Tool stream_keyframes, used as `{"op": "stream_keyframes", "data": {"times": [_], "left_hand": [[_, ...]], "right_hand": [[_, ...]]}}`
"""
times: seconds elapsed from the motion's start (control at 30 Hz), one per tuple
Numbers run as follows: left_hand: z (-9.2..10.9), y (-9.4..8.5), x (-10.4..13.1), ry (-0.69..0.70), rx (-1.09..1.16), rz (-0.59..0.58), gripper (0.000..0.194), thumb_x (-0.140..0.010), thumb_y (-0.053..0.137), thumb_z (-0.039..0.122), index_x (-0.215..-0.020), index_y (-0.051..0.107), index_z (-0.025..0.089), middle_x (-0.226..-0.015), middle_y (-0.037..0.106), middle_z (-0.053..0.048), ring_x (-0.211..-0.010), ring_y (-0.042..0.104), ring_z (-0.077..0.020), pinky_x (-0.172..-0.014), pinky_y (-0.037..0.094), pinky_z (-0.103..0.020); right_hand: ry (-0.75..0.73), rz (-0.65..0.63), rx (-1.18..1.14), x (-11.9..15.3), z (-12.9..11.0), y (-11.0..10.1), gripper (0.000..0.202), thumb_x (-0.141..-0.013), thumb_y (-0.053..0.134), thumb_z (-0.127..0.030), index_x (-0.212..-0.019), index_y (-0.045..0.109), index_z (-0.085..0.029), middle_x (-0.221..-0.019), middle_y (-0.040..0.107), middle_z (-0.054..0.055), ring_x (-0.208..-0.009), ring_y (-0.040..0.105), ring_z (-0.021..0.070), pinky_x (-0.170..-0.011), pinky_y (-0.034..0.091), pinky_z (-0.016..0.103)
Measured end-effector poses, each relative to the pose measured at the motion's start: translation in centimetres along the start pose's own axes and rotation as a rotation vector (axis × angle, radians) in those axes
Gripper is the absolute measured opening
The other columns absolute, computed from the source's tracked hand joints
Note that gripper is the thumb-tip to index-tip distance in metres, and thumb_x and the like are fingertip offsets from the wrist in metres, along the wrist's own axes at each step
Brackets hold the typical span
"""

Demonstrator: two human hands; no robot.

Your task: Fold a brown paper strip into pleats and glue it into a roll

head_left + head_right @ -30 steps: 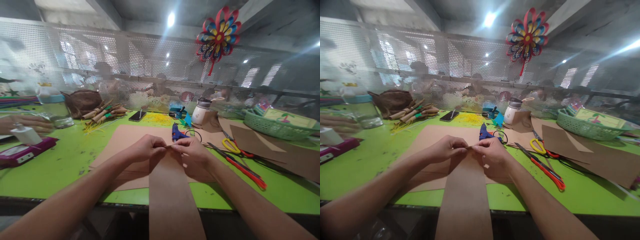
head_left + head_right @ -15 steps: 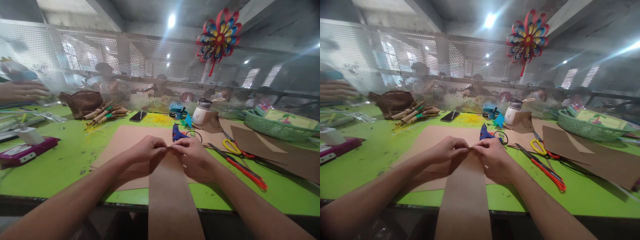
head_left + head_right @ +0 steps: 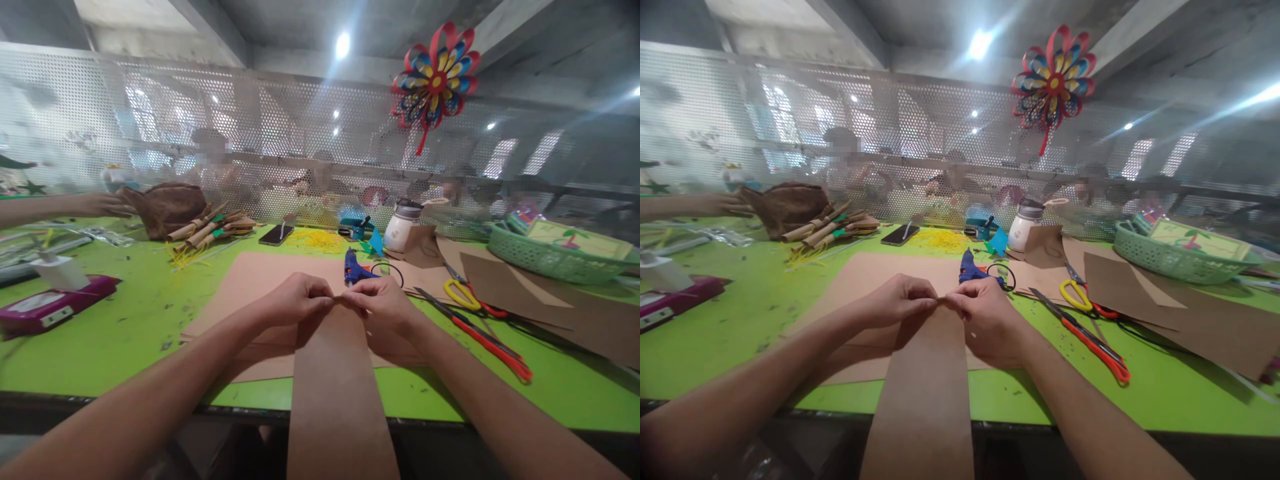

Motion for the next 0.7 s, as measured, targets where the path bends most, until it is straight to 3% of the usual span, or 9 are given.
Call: {"op": "stream_keyframes", "data": {"times": [0.33,0.57,0.7], "left_hand": [[0.3,0.3,0.1,0.006,0.051,-0.001,0.020,-0.076,0.047,0.023,-0.074,0.064,0.012,-0.063,0.060,0.000,-0.059,0.049,-0.0105,-0.054,0.034,-0.019],[0.7,-0.2,0.1,0.013,0.025,-0.023,0.022,-0.078,0.049,0.028,-0.078,0.065,0.013,-0.066,0.060,0.000,-0.061,0.049,-0.0107,-0.055,0.034,-0.020],[0.2,-0.4,0.0,0.023,0.028,-0.057,0.026,-0.080,0.050,0.034,-0.069,0.062,0.013,-0.060,0.054,0.002,-0.057,0.044,-0.0097,-0.053,0.031,-0.020]], "right_hand": [[-0.019,-0.029,-0.142,1.6,-1.1,2.4,0.020,-0.070,0.068,-0.035,-0.068,0.067,-0.015,-0.062,0.058,0.001,-0.054,0.048,0.0116,-0.049,0.035,0.025],[0.004,-0.034,-0.109,1.3,-0.9,1.7,0.020,-0.067,0.071,-0.034,-0.062,0.066,-0.015,-0.055,0.056,0.000,-0.051,0.048,0.0118,-0.048,0.034,0.026],[0.022,-0.003,-0.090,1.2,-0.9,1.4,0.022,-0.065,0.073,-0.034,-0.058,0.063,-0.015,-0.050,0.051,-0.002,-0.047,0.042,0.0094,-0.046,0.029,0.025]]}}
Point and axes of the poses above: each hand's wrist, its own x-axis away from the middle knuckle, its own y-axis out of the palm, z = x × y, the point moved 1 cm from there along -x, towards the middle knuckle
